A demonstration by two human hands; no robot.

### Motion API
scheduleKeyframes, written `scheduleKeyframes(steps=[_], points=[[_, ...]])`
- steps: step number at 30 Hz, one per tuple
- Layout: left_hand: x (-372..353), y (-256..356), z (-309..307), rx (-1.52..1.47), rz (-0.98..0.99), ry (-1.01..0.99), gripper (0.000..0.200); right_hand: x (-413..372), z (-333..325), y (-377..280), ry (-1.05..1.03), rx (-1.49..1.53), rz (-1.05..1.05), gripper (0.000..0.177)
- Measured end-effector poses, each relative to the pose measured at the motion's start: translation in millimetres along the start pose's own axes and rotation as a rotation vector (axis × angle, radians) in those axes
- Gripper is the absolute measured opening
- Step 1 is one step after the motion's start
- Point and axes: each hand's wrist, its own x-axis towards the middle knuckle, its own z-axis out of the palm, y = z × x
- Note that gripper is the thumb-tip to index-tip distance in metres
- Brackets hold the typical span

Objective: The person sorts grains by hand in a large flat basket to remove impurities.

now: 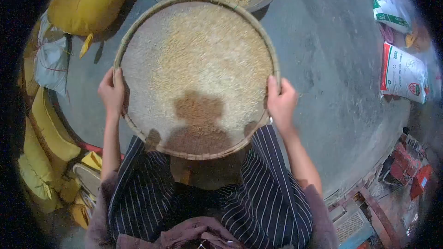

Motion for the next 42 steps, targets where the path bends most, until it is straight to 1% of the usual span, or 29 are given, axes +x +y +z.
scheduleKeyframes(steps=[2,3,4,6,7,9,10,13,14,15,18,20,22,23,24,25,26,27,28,30,33,34,35,36,37,38,39,41,42], points=[[-5.7,5.3,-7.1,0.079,-0.069,-0.145,0.028,1.4,-1.8,0.6,-0.038,-0.121,-0.005,0.038],[-15.1,11.6,-1.7,0.092,-0.005,-0.138,0.027,5.0,-10.0,-0.9,-0.023,-0.105,0.153,0.038],[-19.7,7.5,1.4,0.094,-0.007,-0.139,0.027,4.6,-9.4,4.5,-0.025,-0.105,0.155,0.038],[-25.2,-2.3,12.4,0.112,-0.011,-0.158,0.027,1.2,-6.5,26.5,0.012,-0.118,0.152,0.039],[-29.0,-6.4,17.7,0.092,0.038,-0.103,0.027,-2.6,-2.6,35.5,0.017,-0.108,0.154,0.039],[-38.4,-17.1,21.1,0.127,0.060,-0.065,0.027,-7.5,1.7,49.0,0.017,-0.299,-0.059,0.039],[-38.6,-14.4,21.5,0.156,0.080,-0.033,0.028,-5.1,1.5,46.3,0.016,-0.297,-0.074,0.039],[-38.9,-14.2,18.9,0.161,0.045,-0.076,0.030,-10.2,7.3,42.0,0.054,-0.322,-0.072,0.040],[-37.6,-12.8,17.4,0.172,0.025,-0.107,0.033,-8.8,4.9,37.2,0.014,-0.420,-0.046,0.042],[-37.9,-10.1,16.7,0.156,0.049,-0.092,0.033,-7.4,2.9,33.0,-0.027,-0.518,-0.019,0.044],[-39.3,-13.8,20.5,0.136,0.110,-0.019,0.031,-5.4,-1.5,24.2,-0.096,-0.616,0.010,0.047],[-39.9,-14.5,16.0,0.146,0.113,-0.043,0.029,-7.9,-7.1,22.4,-0.102,-0.646,0.021,0.047],[-45.6,-14.5,6.4,0.271,0.088,-0.145,0.035,-14.8,-11.2,21.9,-0.132,-0.666,0.011,0.048],[-54.2,-5.6,-4.1,0.225,0.018,-0.199,0.039,-21.1,-18.0,23.0,-0.123,-0.599,0.047,0.049],[-66.3,-6.6,-14.2,0.234,-0.005,-0.168,0.039,-26.2,-25.1,23.5,-0.123,-0.535,0.083,0.049],[-82.7,-10.1,-24.3,0.185,0.052,-0.103,0.039,-32.2,-32.8,23.5,-0.148,-0.532,0.061,0.049],[-101.3,-10.5,-37.5,0.137,0.110,-0.047,0.039,-40.8,-42.7,24.4,-0.145,-0.541,0.136,0.049],[-122.1,-8.5,-56.4,0.129,0.102,-0.037,0.039,-50.2,-51.7,24.2,-0.134,-0.550,0.211,0.049],[-141.1,-9.1,-72.8,0.133,0.098,-0.015,0.039,-57.0,-57.0,20.5,-0.140,-0.542,0.190,0.049],[-186.4,-14.5,-112.5,0.200,0.012,0.029,0.041,-79.4,-69.8,13.9,-0.084,-0.529,0.290,0.048],[-244.2,-30.2,-161.5,0.284,-0.081,0.111,0.044,-96.8,-80.1,13.1,-0.101,-0.464,0.227,0.047],[-258.8,-39.6,-175.6,0.320,-0.080,0.142,0.050,-100.8,-78.0,12.1,-0.106,-0.433,0.207,0.046],[-269.7,-47.0,-189.4,0.384,-0.070,0.207,0.053,-105.4,-77.5,-9.2,-0.097,-0.350,0.202,0.045],[-281.1,-54.8,-203.1,0.450,-0.065,0.268,0.055,-98.4,-79.4,5.0,-0.113,-0.345,0.196,0.045],[-290.3,-66.3,-216.9,0.483,-0.081,0.310,0.060,-82.5,-88.3,31.9,-0.116,-0.188,0.166,0.045],[-298.3,-69.4,-229.7,0.529,-0.174,0.336,0.062,-70.4,-91.7,44.6,-0.114,-0.027,0.130,0.044],[-309.1,-86.6,-239.8,0.553,-0.208,0.392,0.062,-76.0,-91.0,18.0,-0.119,-0.023,0.120,0.044],[-337.7,-138.4,-258.1,0.577,-0.244,0.451,0.063,-99.4,-99.0,-65.8,0.061,-0.225,-0.079,0.045],[-350.8,-166.9,-267.6,0.588,-0.337,0.492,0.063,-99.7,-102.4,-73.1,0.061,-0.218,-0.087,0.045]])
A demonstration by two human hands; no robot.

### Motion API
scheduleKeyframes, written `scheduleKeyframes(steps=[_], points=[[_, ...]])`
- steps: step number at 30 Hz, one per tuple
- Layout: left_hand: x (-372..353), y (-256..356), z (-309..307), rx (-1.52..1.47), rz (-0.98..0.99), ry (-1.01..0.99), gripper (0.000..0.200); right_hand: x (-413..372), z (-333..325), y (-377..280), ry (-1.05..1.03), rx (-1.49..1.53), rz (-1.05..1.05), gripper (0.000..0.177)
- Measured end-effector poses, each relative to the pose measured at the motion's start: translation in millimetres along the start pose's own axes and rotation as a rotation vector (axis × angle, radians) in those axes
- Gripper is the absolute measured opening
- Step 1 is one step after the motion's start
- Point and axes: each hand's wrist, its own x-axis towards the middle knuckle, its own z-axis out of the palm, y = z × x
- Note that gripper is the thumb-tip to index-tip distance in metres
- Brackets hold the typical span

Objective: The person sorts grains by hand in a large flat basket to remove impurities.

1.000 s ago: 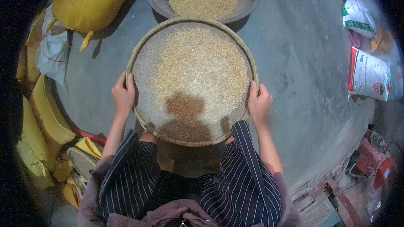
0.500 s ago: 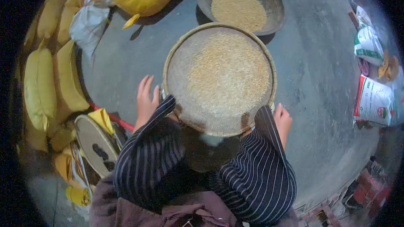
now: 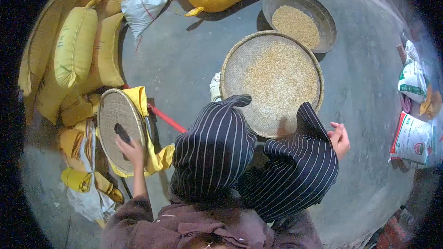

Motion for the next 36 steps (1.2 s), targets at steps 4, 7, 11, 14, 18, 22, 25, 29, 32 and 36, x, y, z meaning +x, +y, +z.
scheduleKeyframes(steps=[4,7,11,14,18,22,25,29,32,36], points=[[-0.4,-73.7,14.1,0.130,-0.254,0.025,0.065,-7.6,-12.4,-8.6,0.049,0.076,0.060,0.044],[-20.3,-119.5,35.4,0.066,-0.356,-0.082,0.068,-8.7,-10.0,-4.0,0.104,0.171,0.094,0.044],[-30.7,-97.0,26.7,0.088,-0.352,-0.038,0.071,-15.4,-6.2,3.2,0.051,0.355,0.135,0.045],[-36.0,-104.0,33.9,0.149,-0.414,0.047,0.073,-14.7,-0.4,-0.3,0.040,0.419,0.130,0.045],[-31.3,-79.6,19.8,0.181,-0.352,0.151,0.076,-17.3,-1.6,-8.2,0.015,0.426,0.133,0.045],[-11.5,-51.0,8.5,0.201,-0.956,-0.030,0.103,-17.1,-3.9,-11.8,-0.020,0.430,0.200,0.045],[-4.9,-82.1,21.6,0.254,-1.110,-0.114,0.116,-15.0,-2.7,-2.9,-0.039,0.488,0.224,0.046],[-17.5,-149.7,49.3,-0.061,-1.272,-0.186,0.124,-15.2,0.2,-4.2,-0.087,0.596,0.274,0.046],[-18.4,-114.5,41.7,0.163,-1.312,-0.063,0.116,-6.0,2.9,13.5,-0.158,0.603,0.283,0.046],[-20.8,-151.1,45.7,-0.058,-1.199,-0.229,0.104,-3.9,5.1,29.2,-0.155,0.562,0.295,0.045]])
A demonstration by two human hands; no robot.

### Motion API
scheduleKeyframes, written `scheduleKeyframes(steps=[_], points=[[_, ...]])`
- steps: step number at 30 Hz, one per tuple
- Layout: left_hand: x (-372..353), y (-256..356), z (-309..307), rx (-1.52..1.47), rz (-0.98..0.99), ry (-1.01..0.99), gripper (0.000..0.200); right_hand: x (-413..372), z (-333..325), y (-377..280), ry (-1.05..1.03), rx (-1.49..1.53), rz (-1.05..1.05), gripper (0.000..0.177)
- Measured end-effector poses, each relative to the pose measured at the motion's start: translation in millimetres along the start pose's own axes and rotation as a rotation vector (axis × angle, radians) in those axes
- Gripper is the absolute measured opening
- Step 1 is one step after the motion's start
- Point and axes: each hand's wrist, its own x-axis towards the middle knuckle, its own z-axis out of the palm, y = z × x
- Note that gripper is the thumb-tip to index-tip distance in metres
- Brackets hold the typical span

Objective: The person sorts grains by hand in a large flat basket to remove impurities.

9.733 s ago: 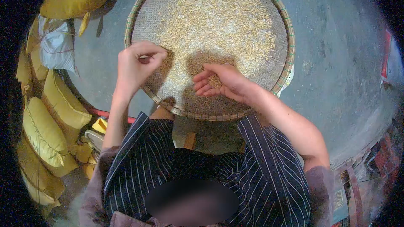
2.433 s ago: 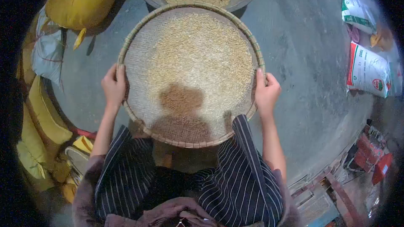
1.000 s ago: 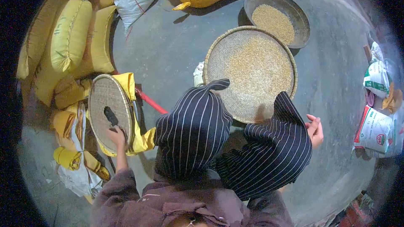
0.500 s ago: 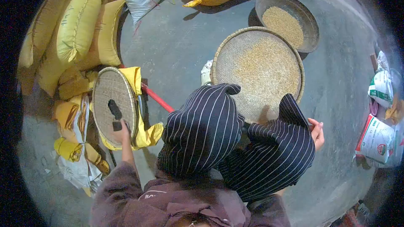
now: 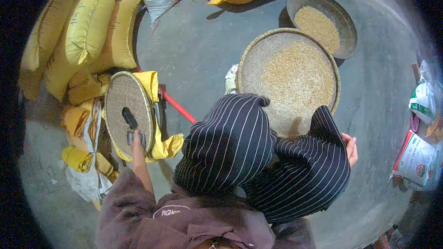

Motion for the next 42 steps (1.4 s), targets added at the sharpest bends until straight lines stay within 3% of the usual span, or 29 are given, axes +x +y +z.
scheduleKeyframes(steps=[2,6,8,9,10,12,16,18,19,21,23,27,29,30,32,34,36,38,40,42], points=[[-43.2,13.0,-4.8,-0.481,-0.082,0.029,0.084,0.1,-6.8,1.9,0.012,-0.045,0.005,0.045],[-56.7,16.4,-3.5,-0.154,-0.043,0.190,0.076,5.4,-17.2,6.2,0.022,-0.130,0.005,0.045],[-53.5,11.2,10.2,-0.262,0.049,0.543,0.076,10.3,-23.1,11.5,0.009,-0.123,0.015,0.045],[-40.3,3.7,2.6,-0.331,0.063,0.277,0.087,13.1,-22.6,11.8,0.006,-0.108,0.022,0.044],[-38.6,3.2,7.7,-0.341,0.061,0.279,0.087,14.2,-18.1,6.7,0.002,-0.102,0.014,0.044],[-33.2,-0.4,12.0,-0.298,0.171,0.451,0.087,10.9,-13.8,-4.5,-0.041,-0.082,0.100,0.042],[-47.7,7.7,10.5,-0.238,0.107,0.556,0.077,7.0,-12.4,-8.0,-0.044,-0.031,0.142,0.041],[-25.2,1.0,12.2,-0.293,0.009,0.256,0.074,-1.7,-7.1,-14.1,-0.003,-0.013,0.126,0.040],[-9.6,-8.6,16.6,-0.315,-0.009,0.170,0.085,-6.2,-1.8,-17.9,0.018,0.002,0.114,0.039],[-59.0,13.8,-17.6,-0.102,0.046,0.018,0.092,-8.9,2.8,-15.0,0.063,-0.020,0.044,0.037],[-33.0,9.7,-7.7,-0.003,-0.004,0.056,0.098,-13.9,7.3,-21.3,0.111,-0.049,-0.024,0.036],[-57.5,25.7,-7.2,-0.008,-0.006,0.040,0.094,-27.7,10.5,-34.0,0.085,-0.032,0.006,0.034],[-57.2,38.7,4.4,0.042,0.070,0.292,0.085,-26.8,5.3,-39.3,0.028,-0.020,0.046,0.032],[-60.5,51.9,9.5,0.044,0.087,0.284,0.085,-23.5,3.2,-39.0,0.045,-0.015,0.049,0.032],[-77.6,84.3,20.0,0.116,0.873,0.572,0.073,-13.1,-1.1,-37.5,0.004,-0.161,-0.015,0.030],[-142.1,150.4,23.2,0.042,1.067,0.533,0.064,-3.3,4.5,-57.3,-0.018,-0.290,-0.046,0.026],[-169.3,206.0,47.1,-0.055,1.346,0.369,0.051,14.8,13.6,-73.3,-0.259,-0.610,-0.261,0.021],[-263.5,264.4,51.1,-0.093,1.558,-0.044,0.041,39.5,26.0,-83.8,-0.365,-0.726,-0.325,0.021],[-338.0,304.1,62.6,0.001,1.596,-0.586,0.037,52.9,52.3,-95.8,-0.672,-0.951,-0.518,0.024],[-389.9,326.0,90.7,0.200,1.990,-0.790,0.038,68.4,78.4,-87.9,-0.871,-1.051,-0.522,0.027]])
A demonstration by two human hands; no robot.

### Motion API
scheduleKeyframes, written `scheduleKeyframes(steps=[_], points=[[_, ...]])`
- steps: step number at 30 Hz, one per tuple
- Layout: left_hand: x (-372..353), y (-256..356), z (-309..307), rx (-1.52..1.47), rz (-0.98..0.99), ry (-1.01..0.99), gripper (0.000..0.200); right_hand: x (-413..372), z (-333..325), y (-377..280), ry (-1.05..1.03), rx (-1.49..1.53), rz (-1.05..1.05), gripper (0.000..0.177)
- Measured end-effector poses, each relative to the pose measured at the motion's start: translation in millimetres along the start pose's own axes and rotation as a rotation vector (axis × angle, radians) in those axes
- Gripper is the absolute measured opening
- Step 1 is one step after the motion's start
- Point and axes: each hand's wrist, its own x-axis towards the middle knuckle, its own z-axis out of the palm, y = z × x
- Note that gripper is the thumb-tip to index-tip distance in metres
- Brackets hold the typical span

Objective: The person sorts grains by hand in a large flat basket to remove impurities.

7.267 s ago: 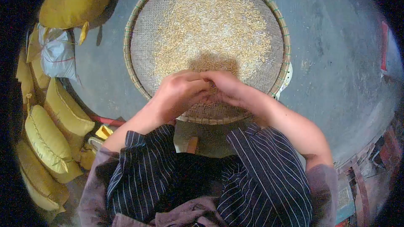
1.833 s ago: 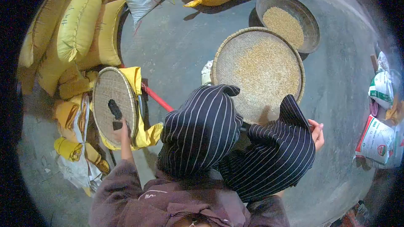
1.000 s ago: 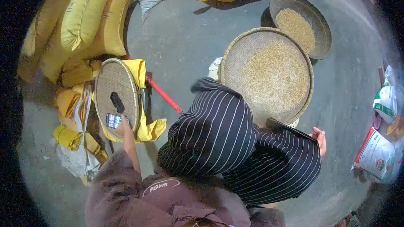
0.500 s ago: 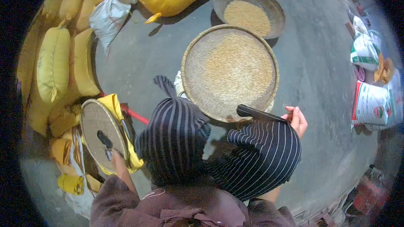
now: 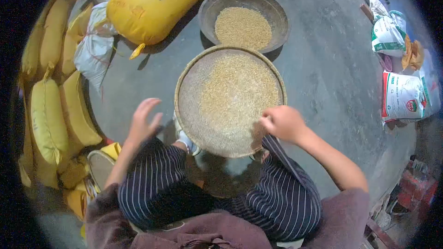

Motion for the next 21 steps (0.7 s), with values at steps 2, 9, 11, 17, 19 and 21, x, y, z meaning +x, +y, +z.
scheduleKeyframes(steps=[2,9,11,17,19,21], points=[[36.5,7.8,37.0,-0.154,0.004,-0.226,0.048,30.7,24.4,3.8,-0.110,0.030,-0.128,0.027],[69.4,15.8,130.1,-0.212,-0.171,-0.248,0.078,77.1,105.0,-18.9,-0.291,0.273,-0.173,0.028],[68.8,15.4,144.7,-0.224,-0.211,-0.231,0.077,84.3,96.1,-19.7,-0.392,0.402,-0.142,0.028],[74.8,10.8,160.1,-0.221,-0.120,-0.015,0.062,85.1,102.7,-21.2,-0.096,0.115,-0.153,0.032],[79.0,10.3,158.5,-0.224,-0.087,-0.071,0.048,83.9,106.2,-20.4,-0.098,0.152,-0.162,0.032],[81.7,9.4,161.1,-0.261,-0.111,-0.071,0.041,82.9,110.2,-19.3,-0.154,0.173,-0.179,0.030]])
